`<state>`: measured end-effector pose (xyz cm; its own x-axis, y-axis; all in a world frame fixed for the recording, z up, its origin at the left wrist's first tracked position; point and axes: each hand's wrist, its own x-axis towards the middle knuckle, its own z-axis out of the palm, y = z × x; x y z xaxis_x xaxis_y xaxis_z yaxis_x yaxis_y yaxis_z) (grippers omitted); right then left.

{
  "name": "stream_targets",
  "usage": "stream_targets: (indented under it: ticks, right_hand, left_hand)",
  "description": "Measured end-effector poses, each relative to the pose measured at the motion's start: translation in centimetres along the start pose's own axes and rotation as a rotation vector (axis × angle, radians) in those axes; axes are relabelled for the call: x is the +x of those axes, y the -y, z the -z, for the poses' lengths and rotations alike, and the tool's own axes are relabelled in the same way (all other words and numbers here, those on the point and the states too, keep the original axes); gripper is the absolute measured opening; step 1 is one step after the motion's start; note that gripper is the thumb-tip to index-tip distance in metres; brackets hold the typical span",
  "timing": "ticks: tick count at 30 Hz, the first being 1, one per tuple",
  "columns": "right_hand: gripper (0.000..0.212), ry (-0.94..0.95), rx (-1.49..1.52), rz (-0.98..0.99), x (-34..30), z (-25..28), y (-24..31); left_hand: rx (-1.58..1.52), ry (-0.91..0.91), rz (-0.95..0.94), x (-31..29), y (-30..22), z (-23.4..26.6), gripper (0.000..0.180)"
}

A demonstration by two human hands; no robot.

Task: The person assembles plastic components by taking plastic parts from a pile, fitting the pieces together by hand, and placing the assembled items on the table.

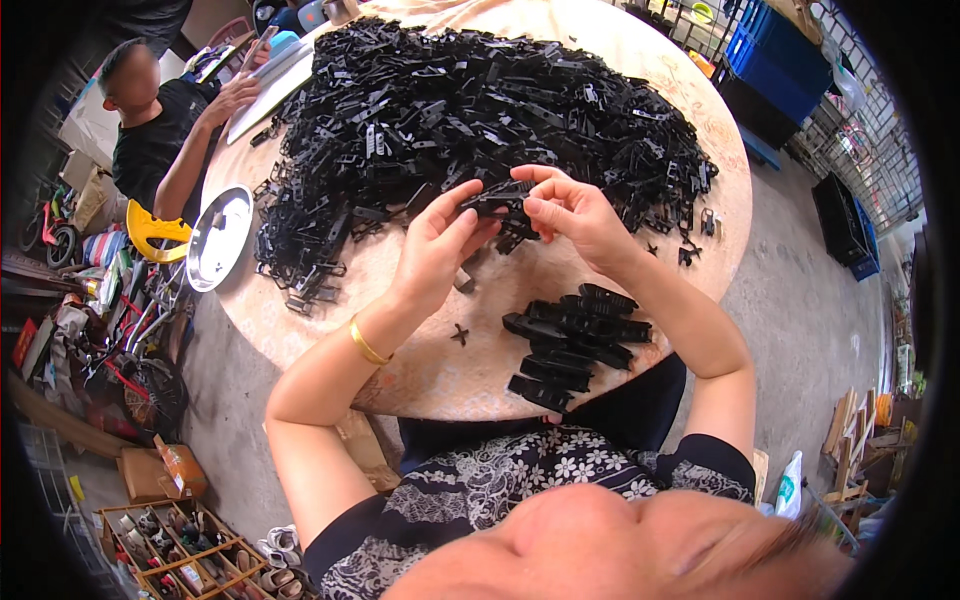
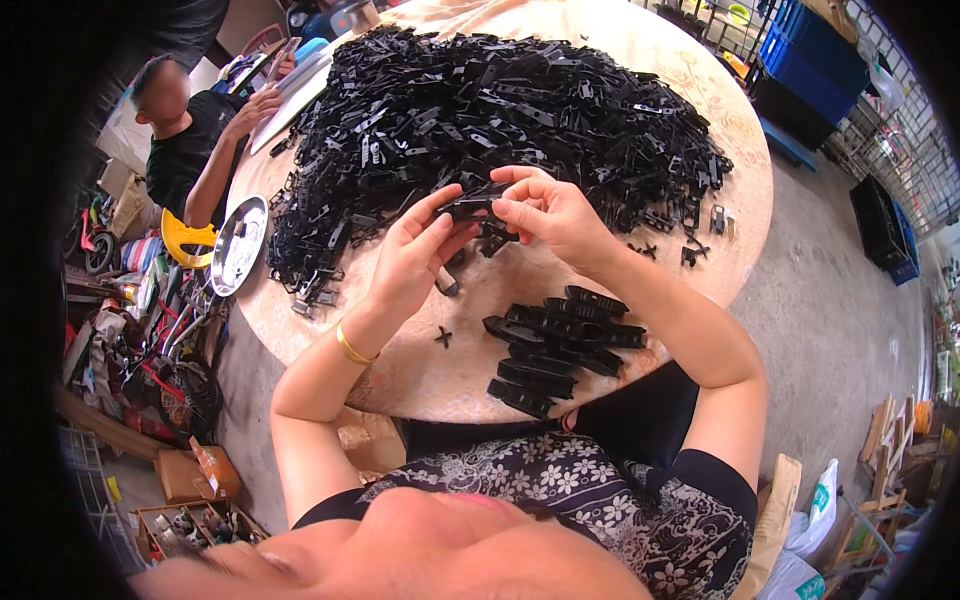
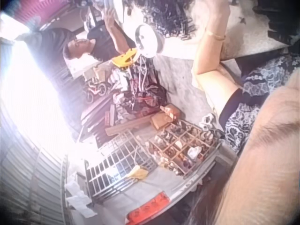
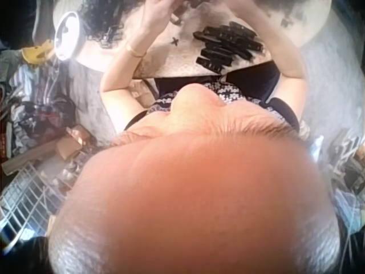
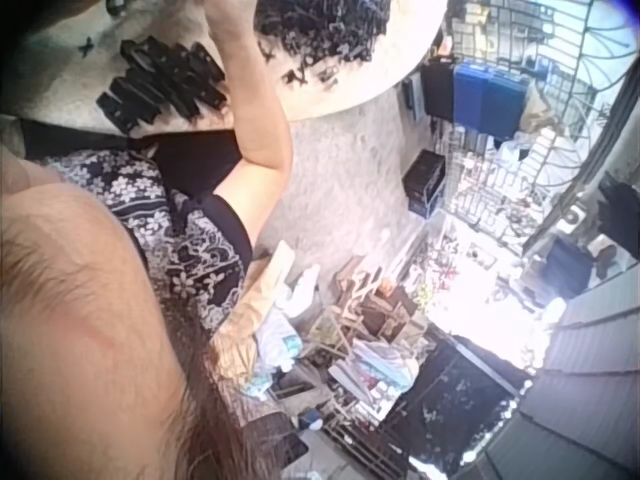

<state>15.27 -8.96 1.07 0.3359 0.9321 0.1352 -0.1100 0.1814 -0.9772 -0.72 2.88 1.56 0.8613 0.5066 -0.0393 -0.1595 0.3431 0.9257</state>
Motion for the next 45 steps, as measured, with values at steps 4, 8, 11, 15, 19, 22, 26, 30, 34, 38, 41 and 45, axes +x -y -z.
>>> stream_targets:
  ticks: [4, 8, 11, 15, 19, 22, 26, 30, 34, 38, 41, 45]
  right_hand:
    - [0.012, -0.003, -0.064, 0.016, -0.1, 0.1, -0.1]
    - [0.012, 0.026, -0.077, -0.004, -0.3, 0.2, 0.0]
    - [0.015, -0.012, -0.088, -0.026, -0.4, 0.0, 0.0]
    - [0.019, 0.049, -0.041, -0.045, -0.5, -0.6, 1.4]
    - [0.018, 0.125, -0.206, 0.089, -1.1, -0.3, 1.9]
    - [0.016, 0.073, -0.313, 0.316, -1.1, -0.4, 0.9]
    - [0.016, 0.058, -0.426, 0.377, -0.9, 0.1, 1.1]
    - [0.027, -0.149, -0.174, 0.310, 0.6, 2.6, 2.6]
    - [0.010, -0.289, -0.453, 0.316, 0.8, 4.3, 2.5]
    - [0.015, 0.081, -0.817, 0.536, 0.5, 2.4, 1.4]
    - [0.026, 0.207, -1.088, 0.610, -0.3, 1.4, 1.3]
    - [0.024, 0.213, -1.250, 0.663, 0.1, 1.6, 0.0]
  left_hand:
    - [0.050, 0.006, -0.012, -0.1, 0.0, 0.0, 0.038]
    - [0.191, 0.025, -0.063, -0.4, -0.3, -0.3, 0.040]
    - [0.171, 0.039, -0.074, -0.5, -0.4, -0.4, 0.041]
    - [0.119, 0.101, -0.038, -0.7, -1.3, -0.4, 0.042]
    - [0.116, 0.165, -0.019, -0.8, -1.3, 0.0, 0.043]
    - [0.162, 0.178, -0.021, -0.9, -1.6, -0.2, 0.042]
    - [0.207, 0.175, -0.015, -0.8, -1.6, -0.3, 0.040]
    - [0.256, 0.338, 0.031, -1.8, -1.7, -1.1, 0.037]
    - [0.705, 0.654, -0.076, -2.1, -1.3, -2.0, 0.035]
    - [0.780, 0.777, -0.156, -2.2, -0.2, -2.0, 0.036]
    - [0.764, 0.884, -0.191, -1.9, -0.2, -1.6, 0.037]
    - [0.722, 1.014, -0.270, -2.0, -0.2, -1.9, 0.040]
